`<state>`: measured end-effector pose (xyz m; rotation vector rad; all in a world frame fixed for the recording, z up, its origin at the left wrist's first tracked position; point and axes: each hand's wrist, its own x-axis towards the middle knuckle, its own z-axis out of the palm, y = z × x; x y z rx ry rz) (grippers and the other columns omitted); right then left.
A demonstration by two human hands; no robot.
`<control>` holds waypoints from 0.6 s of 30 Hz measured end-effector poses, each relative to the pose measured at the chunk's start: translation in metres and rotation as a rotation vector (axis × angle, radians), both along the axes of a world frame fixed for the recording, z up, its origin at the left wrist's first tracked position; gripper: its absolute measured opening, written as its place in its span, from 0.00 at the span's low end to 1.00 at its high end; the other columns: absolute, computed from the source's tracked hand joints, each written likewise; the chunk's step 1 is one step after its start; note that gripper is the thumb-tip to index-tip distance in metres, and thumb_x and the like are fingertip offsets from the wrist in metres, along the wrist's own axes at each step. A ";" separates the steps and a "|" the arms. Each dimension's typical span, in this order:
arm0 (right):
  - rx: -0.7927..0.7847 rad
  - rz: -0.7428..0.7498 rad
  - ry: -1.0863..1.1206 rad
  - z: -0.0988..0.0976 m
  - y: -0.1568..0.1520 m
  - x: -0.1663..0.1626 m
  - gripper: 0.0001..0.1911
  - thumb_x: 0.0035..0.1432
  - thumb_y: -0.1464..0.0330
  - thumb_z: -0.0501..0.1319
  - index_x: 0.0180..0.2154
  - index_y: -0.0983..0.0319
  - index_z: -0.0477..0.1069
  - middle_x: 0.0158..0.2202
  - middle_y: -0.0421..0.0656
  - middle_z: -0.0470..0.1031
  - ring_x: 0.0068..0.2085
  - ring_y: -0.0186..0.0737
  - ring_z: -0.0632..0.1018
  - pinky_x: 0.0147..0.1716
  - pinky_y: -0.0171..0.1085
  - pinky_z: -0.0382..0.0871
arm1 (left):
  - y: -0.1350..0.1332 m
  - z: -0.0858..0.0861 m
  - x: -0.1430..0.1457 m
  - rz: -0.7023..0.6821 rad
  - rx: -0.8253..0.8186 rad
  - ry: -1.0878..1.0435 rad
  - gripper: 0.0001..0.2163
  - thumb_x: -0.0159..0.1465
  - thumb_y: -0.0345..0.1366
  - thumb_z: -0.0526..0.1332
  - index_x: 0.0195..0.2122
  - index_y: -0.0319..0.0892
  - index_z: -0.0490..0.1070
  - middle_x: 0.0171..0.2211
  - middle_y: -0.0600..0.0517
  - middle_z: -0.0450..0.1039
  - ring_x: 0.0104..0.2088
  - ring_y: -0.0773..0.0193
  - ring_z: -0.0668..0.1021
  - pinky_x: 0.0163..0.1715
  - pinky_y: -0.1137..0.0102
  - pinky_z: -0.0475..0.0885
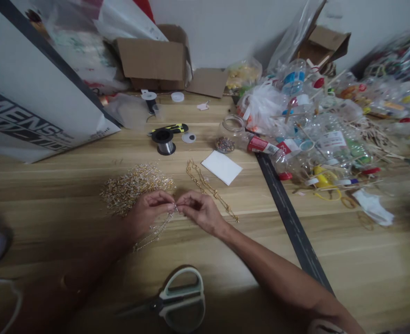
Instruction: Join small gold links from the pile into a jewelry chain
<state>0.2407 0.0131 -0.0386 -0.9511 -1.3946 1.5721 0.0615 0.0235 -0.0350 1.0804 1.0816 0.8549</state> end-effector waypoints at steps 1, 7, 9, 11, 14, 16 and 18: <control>-0.007 -0.002 -0.001 0.001 0.000 0.000 0.12 0.51 0.62 0.66 0.32 0.64 0.71 0.24 0.39 0.70 0.25 0.30 0.69 0.24 0.30 0.63 | 0.000 0.000 0.000 -0.001 0.010 0.007 0.06 0.47 0.31 0.68 0.26 0.38 0.74 0.23 0.54 0.74 0.25 0.68 0.73 0.28 0.74 0.67; -0.028 -0.010 0.001 0.002 0.001 0.001 0.11 0.51 0.62 0.65 0.31 0.64 0.71 0.21 0.37 0.69 0.22 0.29 0.68 0.22 0.30 0.63 | -0.001 0.005 0.002 -0.010 0.047 0.040 0.04 0.48 0.31 0.67 0.25 0.39 0.75 0.22 0.54 0.74 0.24 0.68 0.73 0.27 0.74 0.66; -0.035 -0.012 0.015 0.002 0.002 0.001 0.11 0.51 0.63 0.65 0.31 0.64 0.71 0.22 0.37 0.69 0.23 0.29 0.69 0.22 0.29 0.63 | -0.001 0.007 0.003 -0.012 0.055 0.049 0.03 0.48 0.31 0.67 0.24 0.38 0.75 0.22 0.53 0.74 0.24 0.68 0.73 0.27 0.74 0.67; -0.050 -0.014 0.028 0.001 0.002 0.001 0.10 0.51 0.64 0.65 0.32 0.64 0.71 0.23 0.38 0.70 0.24 0.29 0.70 0.22 0.29 0.64 | -0.002 0.007 0.003 -0.011 0.062 0.052 0.02 0.49 0.31 0.66 0.24 0.38 0.75 0.21 0.53 0.74 0.24 0.68 0.73 0.27 0.74 0.67; -0.071 -0.024 0.037 0.000 0.003 0.002 0.09 0.50 0.65 0.66 0.32 0.64 0.71 0.24 0.38 0.72 0.25 0.29 0.72 0.22 0.29 0.66 | -0.002 0.006 0.004 -0.004 0.056 0.048 0.02 0.50 0.32 0.66 0.24 0.38 0.75 0.20 0.53 0.73 0.23 0.68 0.73 0.26 0.74 0.68; -0.078 -0.030 0.040 0.000 0.004 0.002 0.09 0.50 0.65 0.66 0.32 0.64 0.71 0.24 0.38 0.72 0.25 0.29 0.72 0.22 0.28 0.66 | -0.002 0.006 0.004 -0.002 0.043 0.045 0.03 0.50 0.32 0.66 0.24 0.38 0.75 0.20 0.53 0.73 0.22 0.68 0.73 0.25 0.73 0.69; -0.087 -0.030 0.045 0.000 0.004 0.002 0.09 0.50 0.65 0.66 0.31 0.64 0.71 0.24 0.38 0.72 0.25 0.29 0.73 0.22 0.28 0.66 | -0.002 0.007 0.005 -0.005 0.030 0.041 0.04 0.50 0.33 0.66 0.23 0.38 0.74 0.20 0.53 0.73 0.22 0.68 0.73 0.25 0.73 0.69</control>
